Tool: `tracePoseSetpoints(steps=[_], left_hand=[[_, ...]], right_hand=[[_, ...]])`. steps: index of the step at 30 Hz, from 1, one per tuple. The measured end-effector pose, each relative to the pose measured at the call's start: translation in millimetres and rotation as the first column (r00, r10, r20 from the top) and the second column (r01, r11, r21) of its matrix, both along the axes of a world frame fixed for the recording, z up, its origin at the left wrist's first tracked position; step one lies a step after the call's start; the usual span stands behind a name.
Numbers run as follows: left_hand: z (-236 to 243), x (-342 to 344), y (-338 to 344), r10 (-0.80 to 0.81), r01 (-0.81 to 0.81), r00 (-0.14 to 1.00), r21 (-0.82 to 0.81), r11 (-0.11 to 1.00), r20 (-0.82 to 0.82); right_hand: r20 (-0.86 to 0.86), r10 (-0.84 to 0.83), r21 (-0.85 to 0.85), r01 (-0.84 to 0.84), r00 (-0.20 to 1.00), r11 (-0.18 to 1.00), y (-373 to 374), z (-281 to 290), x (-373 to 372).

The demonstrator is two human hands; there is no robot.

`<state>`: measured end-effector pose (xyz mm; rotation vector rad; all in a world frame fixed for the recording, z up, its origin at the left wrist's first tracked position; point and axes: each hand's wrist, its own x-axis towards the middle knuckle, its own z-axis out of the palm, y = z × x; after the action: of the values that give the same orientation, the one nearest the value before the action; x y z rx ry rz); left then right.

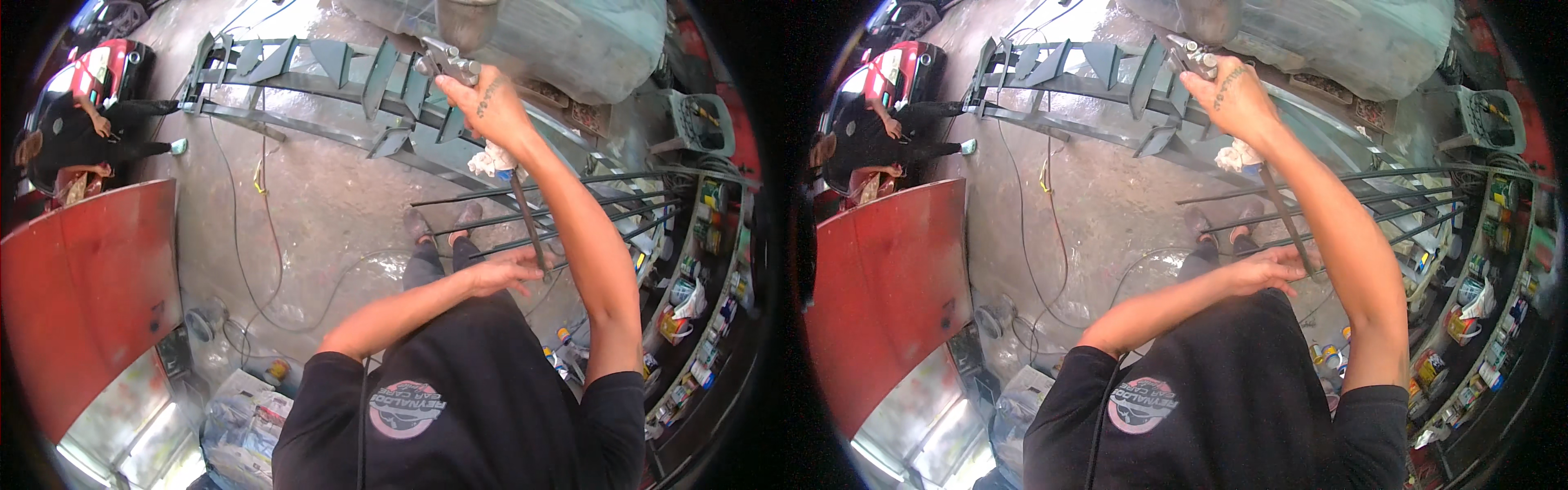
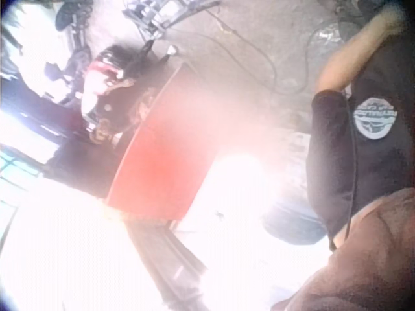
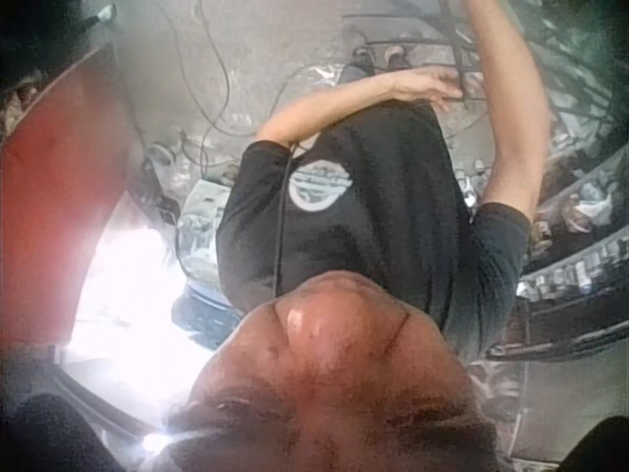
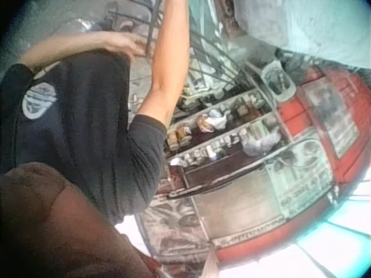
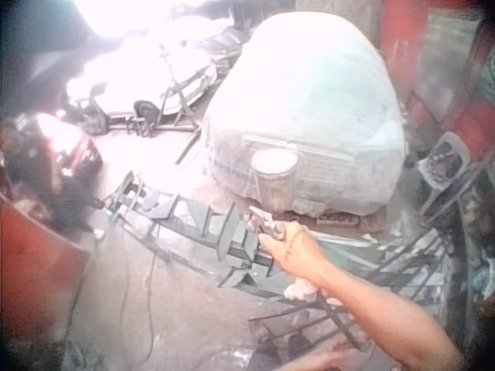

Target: The person prepares long metal rods and then uses a spray gun to apply a green coating to a metal bumper frame and the rods.

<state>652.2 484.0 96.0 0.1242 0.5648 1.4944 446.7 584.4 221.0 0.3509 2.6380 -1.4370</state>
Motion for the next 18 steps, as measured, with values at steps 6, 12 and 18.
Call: tracePoseSetpoints(steps=[6,12,18], left_hand=[[2.3,7.4,-3.6,-0.063,0.062,0.996,0.025,0.998,0.058],[4.0,0.0,-12.7,0.010,-0.012,1.000,0.049,0.999,0.027],[7.0,-16.7,-23.4,0.053,-0.052,0.997,-0.006,0.999,0.049]], right_hand=[[0.089,0.035,-0.132,-0.023,0.995,0.991,-12.3,-8.9,11.7],[0.120,0.016,-0.134,0.000,0.993,0.991,-6.2,-14.3,-7.3],[0.027,-0.106,-0.091,0.108,0.994,0.990,8.1,-25.5,-31.7]])
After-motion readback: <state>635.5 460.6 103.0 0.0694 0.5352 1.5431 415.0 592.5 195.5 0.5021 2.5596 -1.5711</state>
